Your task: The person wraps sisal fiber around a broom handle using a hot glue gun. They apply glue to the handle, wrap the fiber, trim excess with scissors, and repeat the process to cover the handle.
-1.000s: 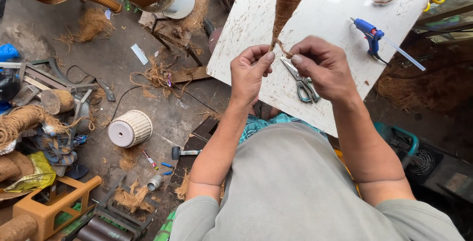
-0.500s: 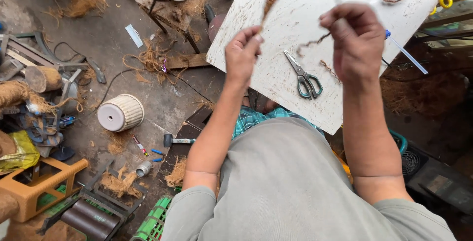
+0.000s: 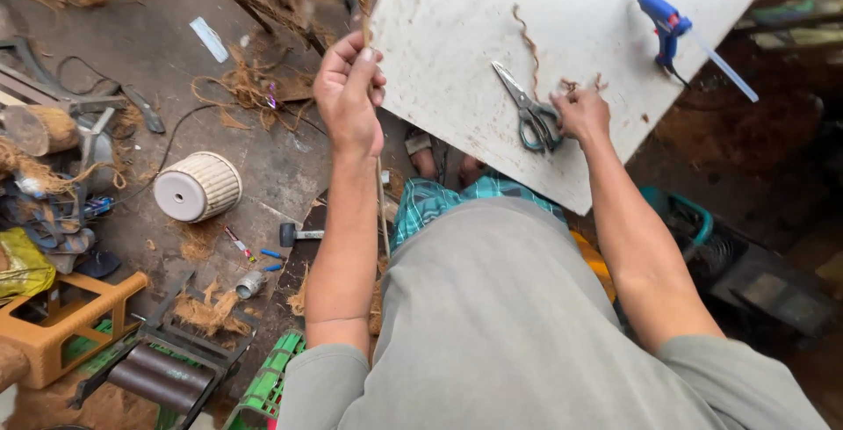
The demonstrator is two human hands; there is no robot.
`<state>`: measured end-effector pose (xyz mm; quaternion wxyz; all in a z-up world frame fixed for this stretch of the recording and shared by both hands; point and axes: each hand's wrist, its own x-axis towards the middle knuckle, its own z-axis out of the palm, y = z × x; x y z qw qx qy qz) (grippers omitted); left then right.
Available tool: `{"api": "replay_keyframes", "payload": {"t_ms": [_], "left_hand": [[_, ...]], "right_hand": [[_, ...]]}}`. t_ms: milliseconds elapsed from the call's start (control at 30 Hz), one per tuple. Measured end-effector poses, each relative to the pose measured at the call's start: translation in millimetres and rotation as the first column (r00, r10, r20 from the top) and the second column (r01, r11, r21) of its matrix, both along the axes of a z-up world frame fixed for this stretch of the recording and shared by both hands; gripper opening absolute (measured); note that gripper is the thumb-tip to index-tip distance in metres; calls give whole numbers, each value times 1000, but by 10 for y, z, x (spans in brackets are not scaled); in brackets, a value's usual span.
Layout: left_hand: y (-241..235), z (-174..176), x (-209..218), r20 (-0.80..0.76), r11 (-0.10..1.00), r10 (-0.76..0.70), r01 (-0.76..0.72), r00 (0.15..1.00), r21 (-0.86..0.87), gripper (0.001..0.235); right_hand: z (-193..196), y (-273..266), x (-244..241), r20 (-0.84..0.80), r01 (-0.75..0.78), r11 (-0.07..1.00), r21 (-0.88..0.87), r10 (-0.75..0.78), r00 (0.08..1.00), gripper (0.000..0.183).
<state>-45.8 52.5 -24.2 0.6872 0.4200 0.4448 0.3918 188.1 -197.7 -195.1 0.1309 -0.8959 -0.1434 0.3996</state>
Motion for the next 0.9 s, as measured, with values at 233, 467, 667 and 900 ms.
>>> {"api": "replay_keyframes", "payload": {"t_ms": [233, 467, 667, 900], "left_hand": [[-118, -56, 49, 44, 998, -58, 58, 997, -10, 27], [-295, -95, 308, 25, 979, -201, 201, 979, -17, 21], [-407, -216, 551, -21, 962, -273, 273, 962, 2, 26], [-490, -147, 663, -17, 950, -311, 311, 950, 18, 26]], "right_hand": [[-68, -338, -34, 81, -208, 937, -280, 239, 968, 39], [38, -592, 72, 69, -133, 981, -140, 143, 987, 42], [102, -732, 49, 121, 36, 994, -107, -23, 992, 26], [-322, -987, 6, 333, -37, 981, -188, 99, 938, 56]]}}
